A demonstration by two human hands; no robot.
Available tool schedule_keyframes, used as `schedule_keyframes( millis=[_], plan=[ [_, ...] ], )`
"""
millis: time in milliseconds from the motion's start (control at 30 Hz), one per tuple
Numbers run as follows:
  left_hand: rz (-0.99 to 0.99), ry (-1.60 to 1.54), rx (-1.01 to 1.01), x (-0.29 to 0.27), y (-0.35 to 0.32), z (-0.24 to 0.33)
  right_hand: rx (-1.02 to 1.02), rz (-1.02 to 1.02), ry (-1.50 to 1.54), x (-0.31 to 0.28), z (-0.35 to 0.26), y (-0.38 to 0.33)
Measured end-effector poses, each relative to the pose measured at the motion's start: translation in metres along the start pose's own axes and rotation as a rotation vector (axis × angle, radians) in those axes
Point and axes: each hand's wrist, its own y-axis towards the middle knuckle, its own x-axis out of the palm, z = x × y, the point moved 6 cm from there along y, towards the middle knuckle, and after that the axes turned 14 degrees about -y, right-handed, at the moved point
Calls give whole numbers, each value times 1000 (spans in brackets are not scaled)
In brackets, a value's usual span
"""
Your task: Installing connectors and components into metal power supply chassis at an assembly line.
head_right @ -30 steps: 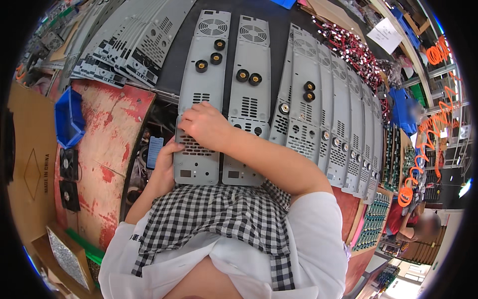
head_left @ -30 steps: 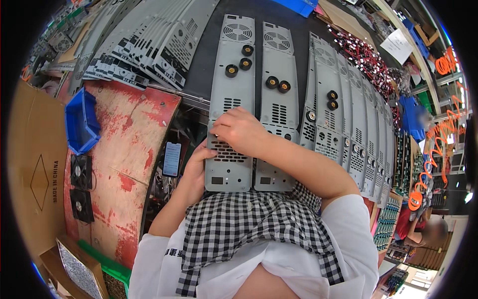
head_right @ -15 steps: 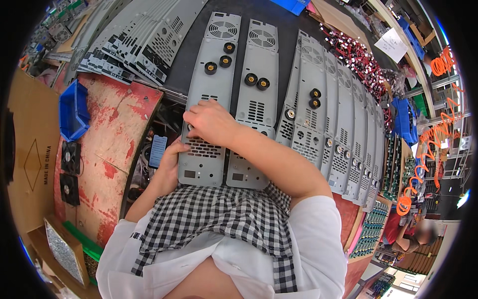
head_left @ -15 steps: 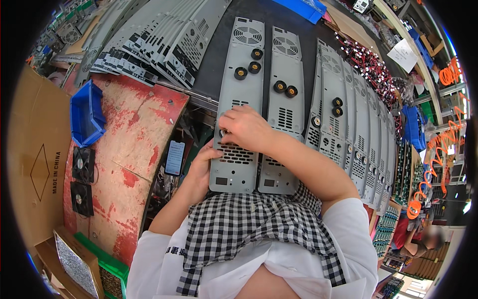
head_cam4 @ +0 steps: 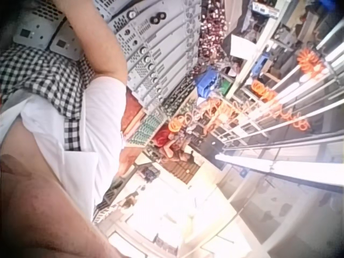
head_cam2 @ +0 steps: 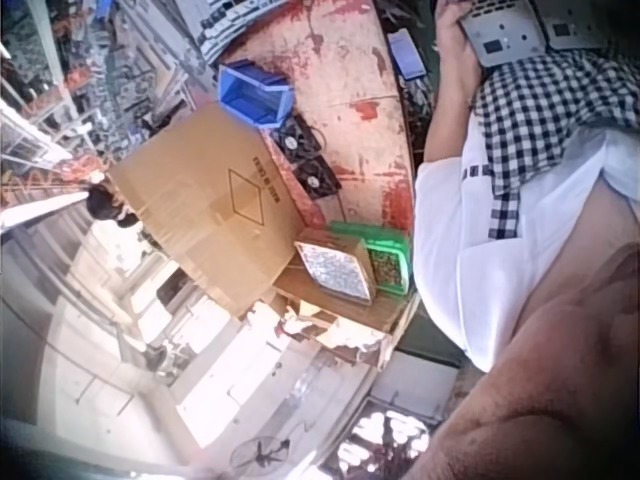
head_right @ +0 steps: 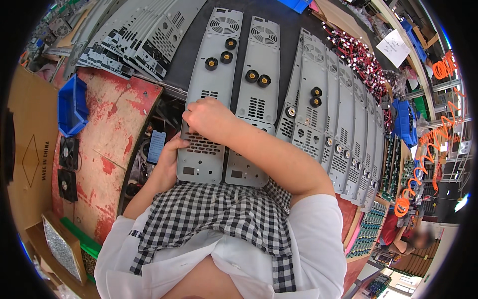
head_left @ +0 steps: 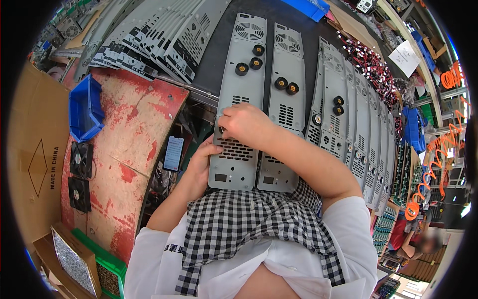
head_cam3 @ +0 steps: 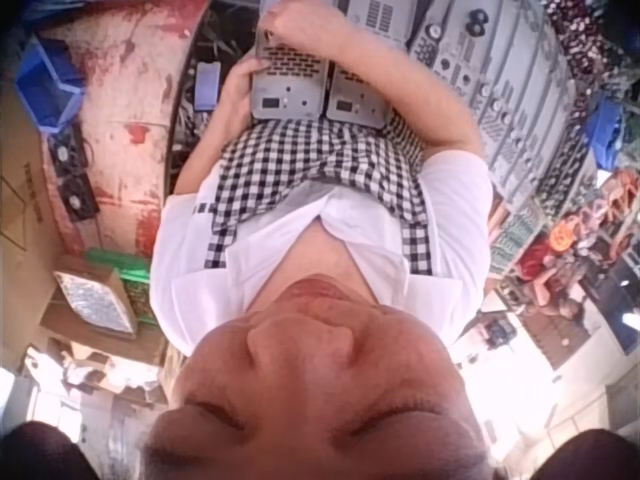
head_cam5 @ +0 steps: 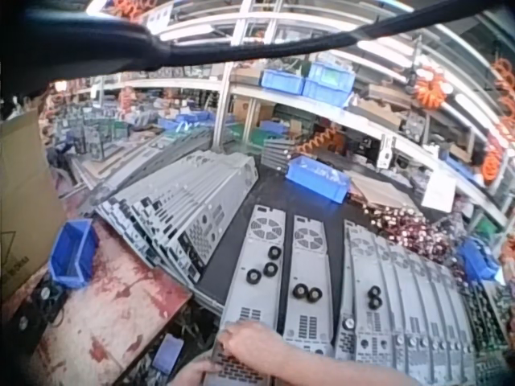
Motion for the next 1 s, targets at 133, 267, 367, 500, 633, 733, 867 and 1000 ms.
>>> schedule_keyframes(
  millis=[133, 267, 367, 500, 633, 733, 867, 1000],
  plan=[
    [-16, -18, -5, -3, 2, 0, -33, 48, 43, -3, 2, 0],
    [-20, -51, -13, -6, 3, -2, 62, 38, 48, -4, 7, 2],
    [-25, -50, -4, -4, 2, -2, 126, -10, -88, 6, 7, 3],
    [-9, -56, -4, -3, 2, -1, 217, 9, -119, 10, 12, 1],
    [-5, -72, -25, -4, 1, -3, 148, 318, -56, -8, 3, -12],
    [-12, -49, -8, 1, -2, -1, 162, -67, -33, -7, -1, -9],
    [-37, -48, -21, 4, -4, 1, 367, -488, -72, -11, 13, -16],
    [-22, -46, -9, 7, -2, 1, 309, 247, 262, -26, 0, -23]
  ],
)
